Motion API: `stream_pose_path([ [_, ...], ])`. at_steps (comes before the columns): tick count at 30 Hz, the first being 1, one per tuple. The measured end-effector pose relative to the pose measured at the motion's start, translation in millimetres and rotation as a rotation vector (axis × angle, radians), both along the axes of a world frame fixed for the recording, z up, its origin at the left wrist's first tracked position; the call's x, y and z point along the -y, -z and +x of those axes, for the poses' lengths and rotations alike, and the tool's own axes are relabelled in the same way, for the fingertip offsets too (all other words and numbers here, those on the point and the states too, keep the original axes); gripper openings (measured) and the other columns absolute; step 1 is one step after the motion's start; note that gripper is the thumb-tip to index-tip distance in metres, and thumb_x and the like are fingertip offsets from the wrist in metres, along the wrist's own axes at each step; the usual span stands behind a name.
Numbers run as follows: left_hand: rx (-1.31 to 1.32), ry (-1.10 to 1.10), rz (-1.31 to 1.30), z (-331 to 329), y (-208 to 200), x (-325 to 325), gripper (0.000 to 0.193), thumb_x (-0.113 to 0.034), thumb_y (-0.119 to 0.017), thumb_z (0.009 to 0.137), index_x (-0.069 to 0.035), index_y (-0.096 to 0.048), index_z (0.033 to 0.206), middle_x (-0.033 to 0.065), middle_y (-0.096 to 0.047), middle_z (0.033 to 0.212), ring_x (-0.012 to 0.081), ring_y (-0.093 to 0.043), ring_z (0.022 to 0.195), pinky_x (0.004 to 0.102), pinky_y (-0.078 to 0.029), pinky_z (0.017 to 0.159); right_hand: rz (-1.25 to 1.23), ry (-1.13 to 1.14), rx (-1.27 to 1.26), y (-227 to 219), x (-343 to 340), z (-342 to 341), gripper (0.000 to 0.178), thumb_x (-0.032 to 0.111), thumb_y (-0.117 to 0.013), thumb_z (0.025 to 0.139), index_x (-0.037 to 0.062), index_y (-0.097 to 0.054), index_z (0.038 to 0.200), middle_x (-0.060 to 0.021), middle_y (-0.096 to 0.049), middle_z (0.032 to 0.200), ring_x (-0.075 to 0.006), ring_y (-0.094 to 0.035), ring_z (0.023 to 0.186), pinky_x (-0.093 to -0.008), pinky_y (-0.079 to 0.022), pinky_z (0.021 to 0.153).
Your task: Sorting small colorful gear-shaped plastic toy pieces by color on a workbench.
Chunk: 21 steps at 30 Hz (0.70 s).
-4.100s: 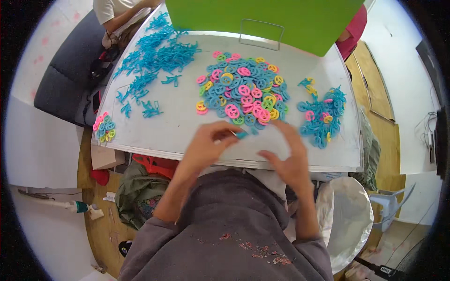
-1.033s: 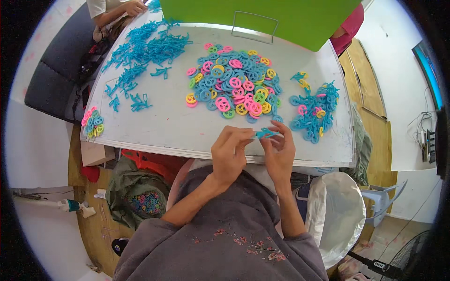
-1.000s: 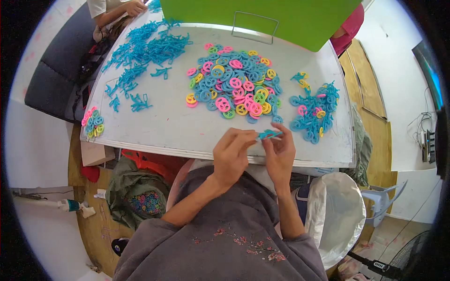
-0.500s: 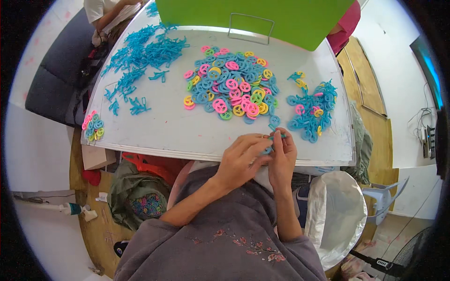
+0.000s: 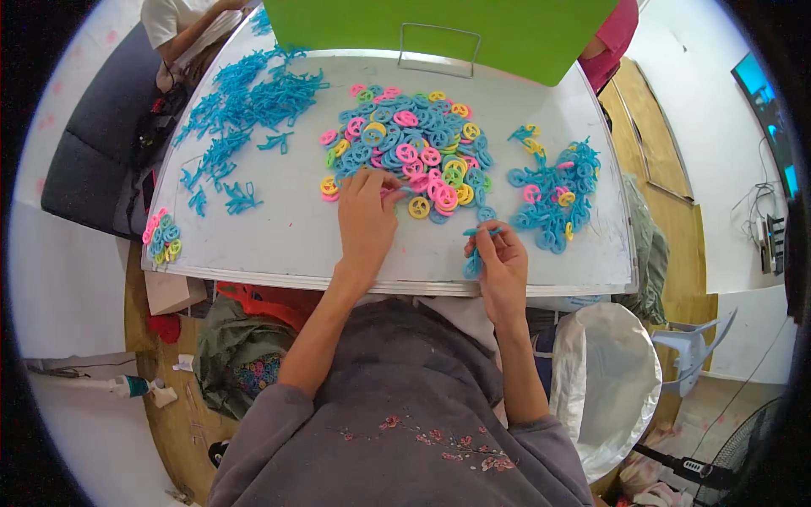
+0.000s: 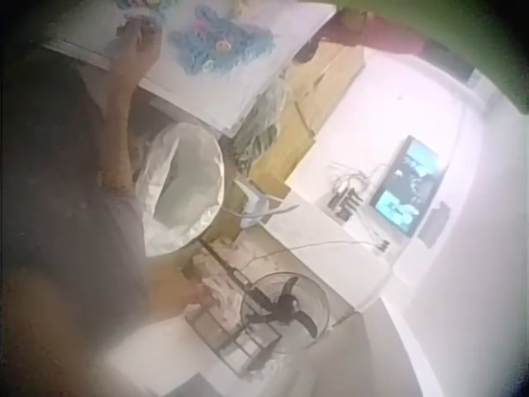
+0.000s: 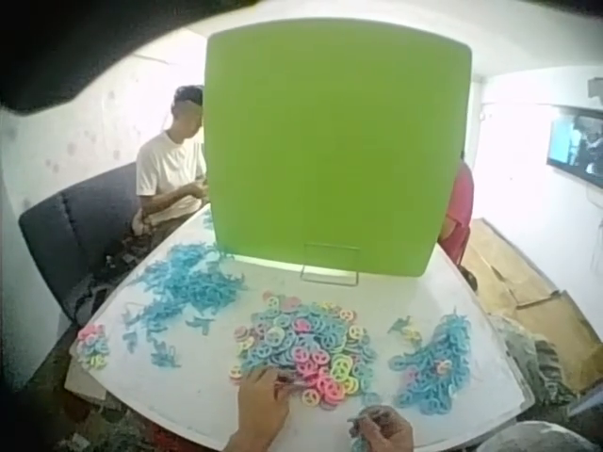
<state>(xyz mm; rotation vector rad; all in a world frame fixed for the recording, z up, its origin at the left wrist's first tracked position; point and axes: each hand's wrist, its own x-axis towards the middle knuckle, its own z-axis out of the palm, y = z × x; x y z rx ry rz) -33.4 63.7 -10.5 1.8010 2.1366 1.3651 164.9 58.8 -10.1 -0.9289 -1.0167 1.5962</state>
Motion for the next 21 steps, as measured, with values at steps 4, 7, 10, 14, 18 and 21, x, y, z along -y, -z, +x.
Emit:
stream_pose_path([
  [4, 0.009, -0.023, 0.232, 4, -14, 5, 0.013, -0.004, -0.068, 0.078, -0.003, -0.063, 0.09, 0.0072, -0.065, 0.088, 0.0219, -0.057, 0.083, 0.0344, -0.045, 0.073, -0.012, -0.03, 0.015, -5, 0, -2, 0.014, 0.008, -0.063, 0.09, 0.0025, -0.058, 0.102, -0.003, -0.061, 0.087, -0.009, -0.056, 0.079, -0.0217, -0.042, 0.068],
  [7, 0.498, 0.051, 0.062, 18, -34, 28, 0.011, -0.006, -0.066, 0.084, -0.001, -0.062, 0.092, 0.0051, -0.064, 0.086, 0.014, -0.057, 0.075, 0.0284, -0.045, 0.069, 0.011, -0.03, 0.029, -6, 3, -4, 0.013, 0.003, -0.065, 0.087, 0.0031, -0.059, 0.099, -0.0023, -0.06, 0.088, -0.0085, -0.054, 0.08, -0.0216, -0.042, 0.071],
  [10, 0.938, 0.263, -0.179, 27, -34, 47, 0.013, -0.011, -0.064, 0.089, 0.0, -0.061, 0.095, 0.0029, -0.061, 0.081, 0.009, -0.055, 0.071, 0.0237, -0.044, 0.063, 0.129, -0.057, 0.161, -9, 5, -7, 0.014, -0.001, -0.065, 0.085, 0.0029, -0.06, 0.098, -0.0022, -0.058, 0.089, -0.0081, -0.053, 0.083, -0.0215, -0.042, 0.074],
  [14, 1.079, 0.427, -0.26, 34, -24, 51, 0.017, -0.014, -0.058, 0.094, 0.001, -0.055, 0.104, 0.0039, -0.06, 0.085, 0.011, -0.058, 0.074, 0.0257, -0.05, 0.065, 0.362, -0.111, 0.148, -6, 6, -9, 0.02, -0.003, -0.064, 0.085, -0.0003, -0.059, 0.104, -0.0013, -0.057, 0.088, -0.0092, -0.054, 0.082, -0.0234, -0.045, 0.077],
  [18, 1.212, 0.467, -0.222, 35, -21, 52, 0.016, -0.013, -0.056, 0.095, 0.001, -0.054, 0.104, 0.0061, -0.062, 0.09, 0.0142, -0.062, 0.079, 0.0284, -0.054, 0.069, 0.244, -0.095, 0.152, -19, 11, -11, 0.024, -0.004, -0.064, 0.084, -0.0011, -0.059, 0.107, -0.0037, -0.059, 0.091, -0.0113, -0.057, 0.087, -0.0252, -0.046, 0.08],
  [21, 1.222, 0.477, -0.261, 33, -15, 52, 0.016, -0.012, -0.054, 0.096, 0.001, -0.052, 0.104, 0.0082, -0.063, 0.093, 0.0171, -0.064, 0.084, 0.0303, -0.055, 0.071, 0.278, -0.103, 0.267, -11, 6, -2, 0.022, -0.003, -0.065, 0.083, -0.0005, -0.063, 0.104, -0.0062, -0.065, 0.094, -0.0126, -0.061, 0.087, -0.026, -0.048, 0.078],
])
